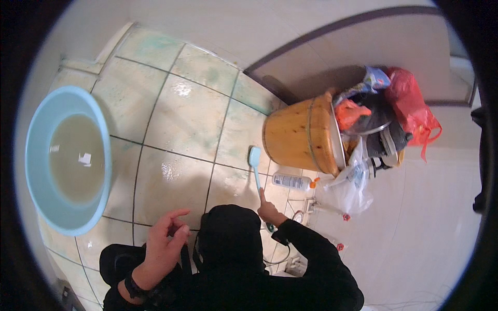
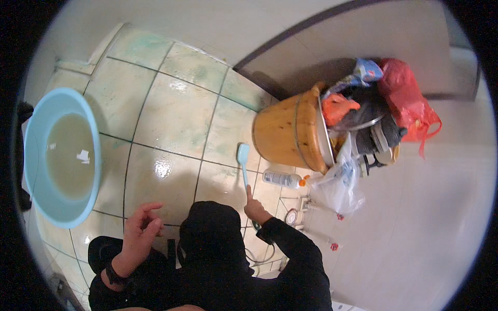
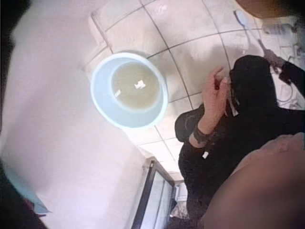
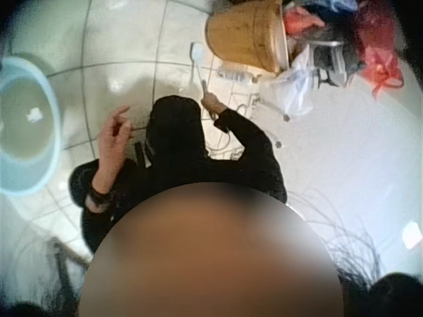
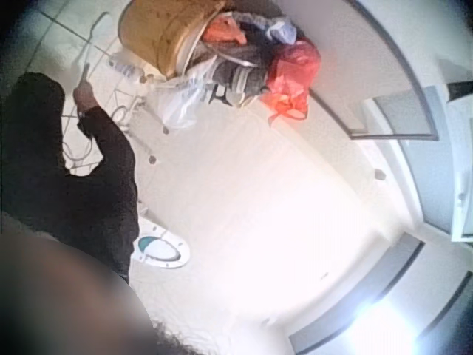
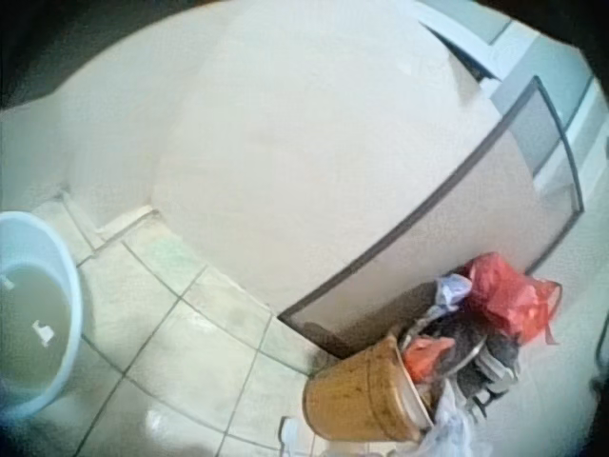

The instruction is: The person kneels on a tiled bathroom floor, pours a teal cleaning liquid from a bottle onto the tiles, and scrubs the area with a long-handled brush. The person moves the brush back and forth over the treated tiles while a basin of water sits nearby.

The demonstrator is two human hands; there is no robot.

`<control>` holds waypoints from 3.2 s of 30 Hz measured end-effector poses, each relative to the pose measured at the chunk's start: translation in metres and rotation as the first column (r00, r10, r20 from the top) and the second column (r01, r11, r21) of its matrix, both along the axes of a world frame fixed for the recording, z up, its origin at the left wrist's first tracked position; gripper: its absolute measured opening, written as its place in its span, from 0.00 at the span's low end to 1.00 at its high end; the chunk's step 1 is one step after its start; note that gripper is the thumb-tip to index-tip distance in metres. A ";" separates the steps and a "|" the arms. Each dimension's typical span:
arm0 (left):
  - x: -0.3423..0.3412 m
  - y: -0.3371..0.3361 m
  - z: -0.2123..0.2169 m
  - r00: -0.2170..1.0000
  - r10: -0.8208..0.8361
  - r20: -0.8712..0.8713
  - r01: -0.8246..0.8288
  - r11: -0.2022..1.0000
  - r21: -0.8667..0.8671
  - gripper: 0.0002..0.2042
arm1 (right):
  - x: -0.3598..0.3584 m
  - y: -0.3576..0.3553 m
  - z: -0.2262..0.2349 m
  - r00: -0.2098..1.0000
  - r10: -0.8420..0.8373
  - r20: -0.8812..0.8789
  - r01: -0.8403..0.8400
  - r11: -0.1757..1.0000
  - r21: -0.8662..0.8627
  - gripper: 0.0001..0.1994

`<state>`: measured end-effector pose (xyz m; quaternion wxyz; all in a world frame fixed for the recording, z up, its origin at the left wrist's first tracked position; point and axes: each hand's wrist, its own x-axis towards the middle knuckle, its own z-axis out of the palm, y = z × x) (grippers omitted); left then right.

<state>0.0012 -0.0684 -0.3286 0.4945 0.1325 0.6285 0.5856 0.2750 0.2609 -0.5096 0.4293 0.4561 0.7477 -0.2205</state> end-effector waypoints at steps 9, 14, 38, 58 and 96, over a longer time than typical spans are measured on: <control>0.014 0.006 0.000 0.995 -0.052 0.087 0.054 0.998 -0.016 0.14 | 0.036 -0.039 0.005 0.977 -0.036 -0.210 0.061 0.992 0.112 0.44; 0.013 0.007 -0.010 0.987 -0.131 0.088 0.135 0.990 -0.047 0.14 | 0.054 -0.053 0.011 0.962 -0.045 -0.269 0.081 0.989 0.124 0.44; 0.011 0.008 0.003 0.995 -0.084 -0.058 0.086 0.996 0.033 0.14 | -0.046 -0.039 -0.018 0.820 0.394 -0.415 -0.282 0.910 0.305 0.39; 0.013 -0.020 0.017 0.969 -0.018 -0.247 0.042 0.995 0.093 0.13 | -0.189 -0.085 -0.018 0.561 0.798 -0.220 -0.814 0.581 0.029 0.38; 0.028 -0.027 0.019 0.936 -0.051 -0.349 0.109 0.983 0.148 0.14 | -0.228 -0.112 -0.005 0.323 0.901 -0.290 -0.906 0.383 0.182 0.38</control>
